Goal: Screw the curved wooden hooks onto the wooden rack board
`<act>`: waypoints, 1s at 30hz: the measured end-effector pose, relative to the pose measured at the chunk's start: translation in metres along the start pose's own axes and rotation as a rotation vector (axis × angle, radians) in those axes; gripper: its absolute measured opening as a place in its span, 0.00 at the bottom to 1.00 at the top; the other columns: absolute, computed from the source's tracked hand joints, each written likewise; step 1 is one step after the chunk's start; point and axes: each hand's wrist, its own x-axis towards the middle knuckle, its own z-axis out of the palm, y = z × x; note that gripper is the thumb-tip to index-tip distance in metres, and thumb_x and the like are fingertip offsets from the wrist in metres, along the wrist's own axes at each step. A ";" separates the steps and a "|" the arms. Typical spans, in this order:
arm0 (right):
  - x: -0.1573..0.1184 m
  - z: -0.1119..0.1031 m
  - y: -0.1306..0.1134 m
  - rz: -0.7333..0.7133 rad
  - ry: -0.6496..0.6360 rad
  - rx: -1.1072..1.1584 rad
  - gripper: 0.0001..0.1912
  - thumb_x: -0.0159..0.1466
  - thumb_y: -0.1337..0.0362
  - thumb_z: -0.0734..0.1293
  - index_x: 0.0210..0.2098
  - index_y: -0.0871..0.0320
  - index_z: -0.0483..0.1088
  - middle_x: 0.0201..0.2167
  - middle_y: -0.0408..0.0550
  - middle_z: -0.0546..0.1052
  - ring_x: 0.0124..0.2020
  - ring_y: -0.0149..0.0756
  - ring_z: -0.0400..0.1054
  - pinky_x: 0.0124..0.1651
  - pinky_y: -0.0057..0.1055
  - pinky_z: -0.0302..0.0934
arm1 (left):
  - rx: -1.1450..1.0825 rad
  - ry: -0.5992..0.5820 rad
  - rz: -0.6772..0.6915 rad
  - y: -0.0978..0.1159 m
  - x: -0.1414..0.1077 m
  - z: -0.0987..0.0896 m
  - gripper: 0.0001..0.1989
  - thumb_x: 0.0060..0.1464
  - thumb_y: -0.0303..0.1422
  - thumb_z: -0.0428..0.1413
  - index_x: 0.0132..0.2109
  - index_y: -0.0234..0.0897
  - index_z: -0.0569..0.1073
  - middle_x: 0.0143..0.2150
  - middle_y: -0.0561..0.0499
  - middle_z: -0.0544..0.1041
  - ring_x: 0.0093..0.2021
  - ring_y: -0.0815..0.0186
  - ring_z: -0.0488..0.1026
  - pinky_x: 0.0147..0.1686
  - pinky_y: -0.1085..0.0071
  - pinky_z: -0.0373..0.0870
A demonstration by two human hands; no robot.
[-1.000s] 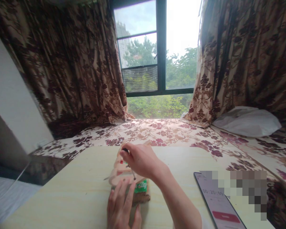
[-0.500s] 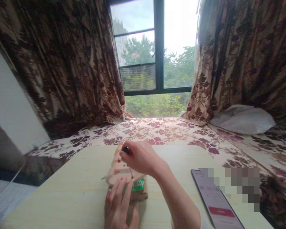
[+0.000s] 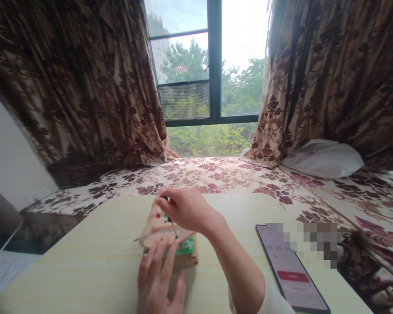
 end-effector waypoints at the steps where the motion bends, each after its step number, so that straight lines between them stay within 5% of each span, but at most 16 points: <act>1: 0.000 0.000 -0.001 -0.011 -0.018 0.018 0.12 0.66 0.62 0.58 0.34 0.57 0.71 0.23 0.39 0.70 0.25 0.25 0.59 0.29 0.24 0.48 | 0.006 -0.013 0.001 0.000 0.000 -0.001 0.27 0.54 0.25 0.49 0.61 0.36 0.60 0.60 0.43 0.65 0.64 0.54 0.55 0.62 0.54 0.48; 10: 0.005 -0.001 0.014 0.119 0.107 -0.116 0.18 0.64 0.57 0.61 0.21 0.59 0.62 0.17 0.38 0.60 0.22 0.25 0.51 0.26 0.26 0.43 | 0.025 -0.057 0.019 -0.002 0.001 -0.006 0.29 0.54 0.25 0.49 0.63 0.36 0.57 0.61 0.43 0.63 0.65 0.55 0.53 0.62 0.55 0.49; 17: 0.004 0.004 -0.001 0.050 -0.006 0.020 0.10 0.61 0.62 0.64 0.25 0.58 0.65 0.20 0.37 0.64 0.23 0.24 0.54 0.27 0.24 0.46 | 0.073 -0.098 0.094 -0.004 0.001 -0.008 0.29 0.52 0.25 0.52 0.61 0.32 0.59 0.62 0.40 0.62 0.65 0.54 0.52 0.63 0.56 0.47; 24: 0.007 0.006 -0.001 0.167 0.037 -0.191 0.17 0.61 0.54 0.65 0.22 0.58 0.61 0.19 0.38 0.63 0.22 0.25 0.49 0.26 0.26 0.42 | 0.056 -0.099 0.067 -0.003 0.000 -0.009 0.30 0.52 0.25 0.52 0.62 0.34 0.58 0.63 0.41 0.61 0.65 0.54 0.52 0.63 0.55 0.48; 30: 0.005 0.010 -0.001 0.082 0.003 -0.211 0.16 0.67 0.55 0.57 0.27 0.57 0.64 0.21 0.40 0.65 0.24 0.27 0.52 0.27 0.27 0.41 | 0.054 -0.116 0.047 -0.002 0.000 -0.009 0.30 0.53 0.26 0.51 0.63 0.36 0.57 0.63 0.42 0.61 0.65 0.54 0.53 0.62 0.53 0.51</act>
